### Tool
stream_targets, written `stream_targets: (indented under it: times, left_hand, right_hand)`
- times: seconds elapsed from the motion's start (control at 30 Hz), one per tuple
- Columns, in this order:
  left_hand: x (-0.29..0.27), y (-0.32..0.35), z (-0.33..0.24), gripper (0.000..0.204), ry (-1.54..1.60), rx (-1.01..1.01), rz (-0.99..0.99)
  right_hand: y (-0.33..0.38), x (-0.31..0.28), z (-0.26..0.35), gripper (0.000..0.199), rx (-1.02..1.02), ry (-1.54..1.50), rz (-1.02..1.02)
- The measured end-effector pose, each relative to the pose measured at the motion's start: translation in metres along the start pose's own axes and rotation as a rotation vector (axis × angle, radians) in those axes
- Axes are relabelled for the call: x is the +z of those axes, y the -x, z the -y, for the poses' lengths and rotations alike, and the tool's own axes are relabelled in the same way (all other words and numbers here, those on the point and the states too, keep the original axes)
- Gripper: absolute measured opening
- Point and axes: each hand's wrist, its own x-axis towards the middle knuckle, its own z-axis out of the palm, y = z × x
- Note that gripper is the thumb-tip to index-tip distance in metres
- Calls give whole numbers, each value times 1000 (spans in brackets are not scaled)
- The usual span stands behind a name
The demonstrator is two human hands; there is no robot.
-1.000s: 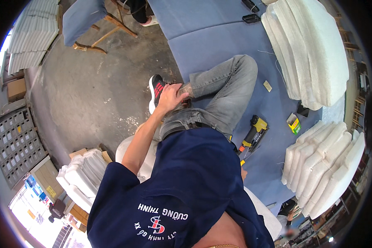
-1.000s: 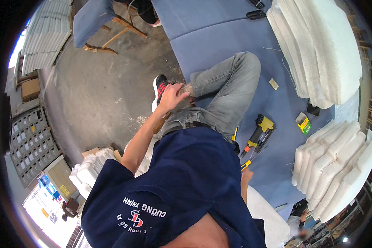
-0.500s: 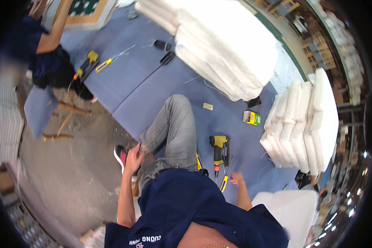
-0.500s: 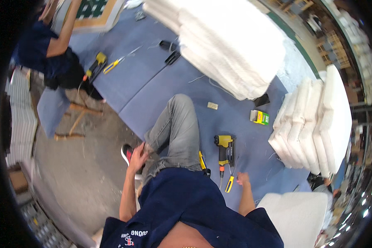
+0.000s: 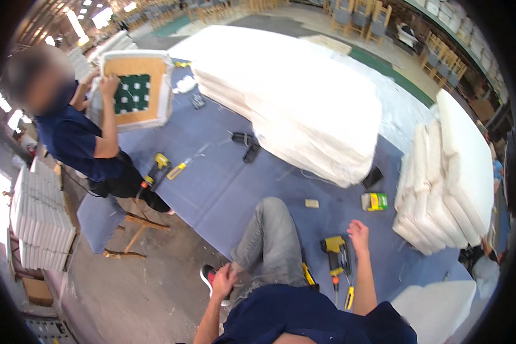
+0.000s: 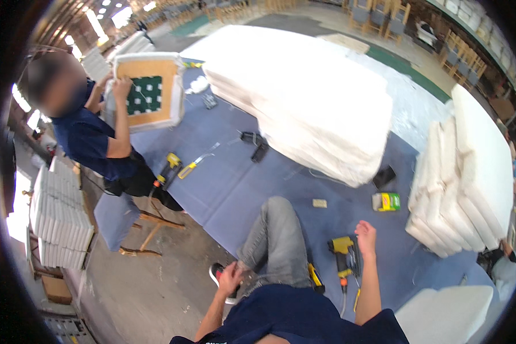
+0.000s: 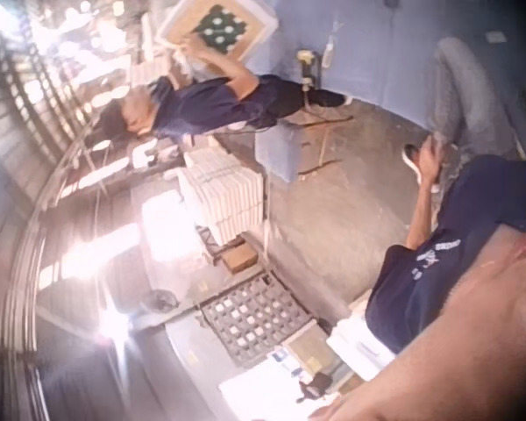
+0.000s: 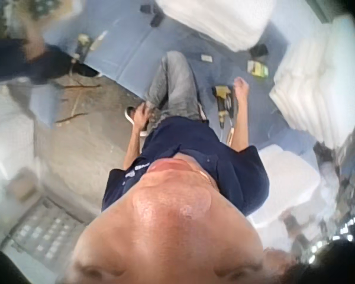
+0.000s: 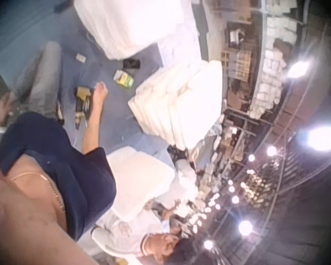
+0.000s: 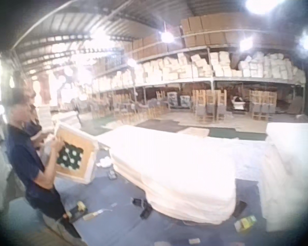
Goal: The person wraps white fabric around a wooden chair back frame, pulls the fabric taut, and secures it using a staple gun. They repeat this process for multiple chair parts, stacking the finished pieces on the table.
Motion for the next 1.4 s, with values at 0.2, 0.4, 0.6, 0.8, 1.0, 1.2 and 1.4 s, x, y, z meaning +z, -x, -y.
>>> stream_targets:
  times: [0.2,0.4,0.6,0.8,1.0,1.2,1.4]
  left_hand:
    - [10,-14,48,57,245,20,102]
    - [26,-6,24,52,178,-154,-81]
    - [45,5,6,45,164,-225,-237]
    - [63,2,20,38,-19,-93,-344]
    - [51,0,30,39,-37,-7,-353]
    - [28,-9,43,39,0,-150,-181]
    - [49,-33,58,41,61,-194,-218]
  right_hand:
    - [-58,33,140,54,5,-842,81]
    - [-114,41,162,48,13,-1027,204]
    - [-106,48,158,44,35,-1096,369]
    - [-102,63,166,42,209,-1197,90]
    - [-89,76,185,45,78,-1104,-37]
    - [-88,68,176,44,70,-819,64]
    - [-72,112,189,43,200,-1167,426]
